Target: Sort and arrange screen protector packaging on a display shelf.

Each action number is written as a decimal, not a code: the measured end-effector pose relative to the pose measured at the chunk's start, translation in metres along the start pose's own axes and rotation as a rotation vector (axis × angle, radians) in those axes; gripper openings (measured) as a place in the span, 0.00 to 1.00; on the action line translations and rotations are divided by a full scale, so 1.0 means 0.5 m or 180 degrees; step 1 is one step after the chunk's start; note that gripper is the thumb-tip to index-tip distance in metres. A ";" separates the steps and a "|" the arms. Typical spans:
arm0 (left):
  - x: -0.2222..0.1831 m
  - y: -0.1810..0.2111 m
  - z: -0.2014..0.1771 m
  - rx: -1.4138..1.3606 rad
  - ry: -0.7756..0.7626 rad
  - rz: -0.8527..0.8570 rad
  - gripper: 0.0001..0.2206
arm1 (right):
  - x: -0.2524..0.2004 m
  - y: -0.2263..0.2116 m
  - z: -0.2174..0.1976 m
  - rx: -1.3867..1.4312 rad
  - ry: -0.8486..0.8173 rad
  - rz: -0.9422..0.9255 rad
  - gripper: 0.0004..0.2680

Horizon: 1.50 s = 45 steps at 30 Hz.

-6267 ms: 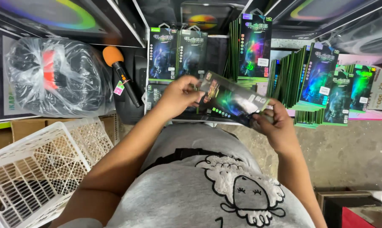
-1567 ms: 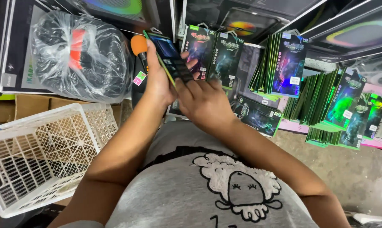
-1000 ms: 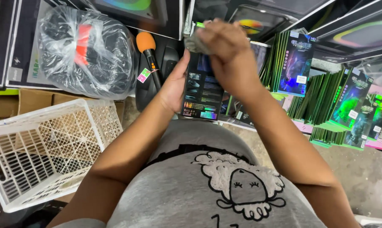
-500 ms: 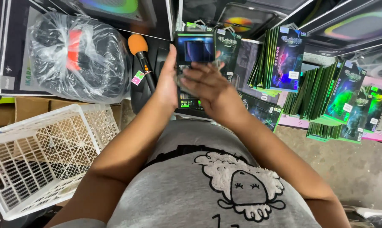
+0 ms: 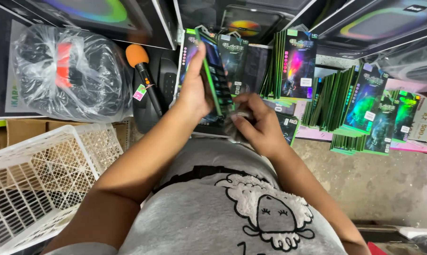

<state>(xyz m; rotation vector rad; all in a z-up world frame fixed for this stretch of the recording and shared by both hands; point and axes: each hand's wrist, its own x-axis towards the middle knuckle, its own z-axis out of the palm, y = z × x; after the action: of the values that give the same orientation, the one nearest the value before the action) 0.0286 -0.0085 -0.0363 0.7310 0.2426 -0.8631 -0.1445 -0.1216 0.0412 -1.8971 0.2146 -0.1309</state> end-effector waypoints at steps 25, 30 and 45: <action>0.140 -0.183 0.101 0.0335 -0.0386 -0.0612 0.27 | 0.042 0.389 -0.289 0.1456 0.1884 0.1686 0.16; 0.143 -0.195 0.118 0.0408 -0.0563 -0.0710 0.23 | 0.040 0.369 -0.261 0.2043 0.1333 0.2346 0.18; 0.119 -0.222 0.172 0.1013 -0.0570 -0.0981 0.29 | 0.003 0.310 -0.271 0.1386 0.1296 0.2435 0.21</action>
<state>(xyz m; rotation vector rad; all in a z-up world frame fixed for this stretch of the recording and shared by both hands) -0.0254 -0.1499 -0.0552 0.9196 0.0569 -1.2724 -0.1827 -0.2965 -0.0603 -1.2377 1.0769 -0.0347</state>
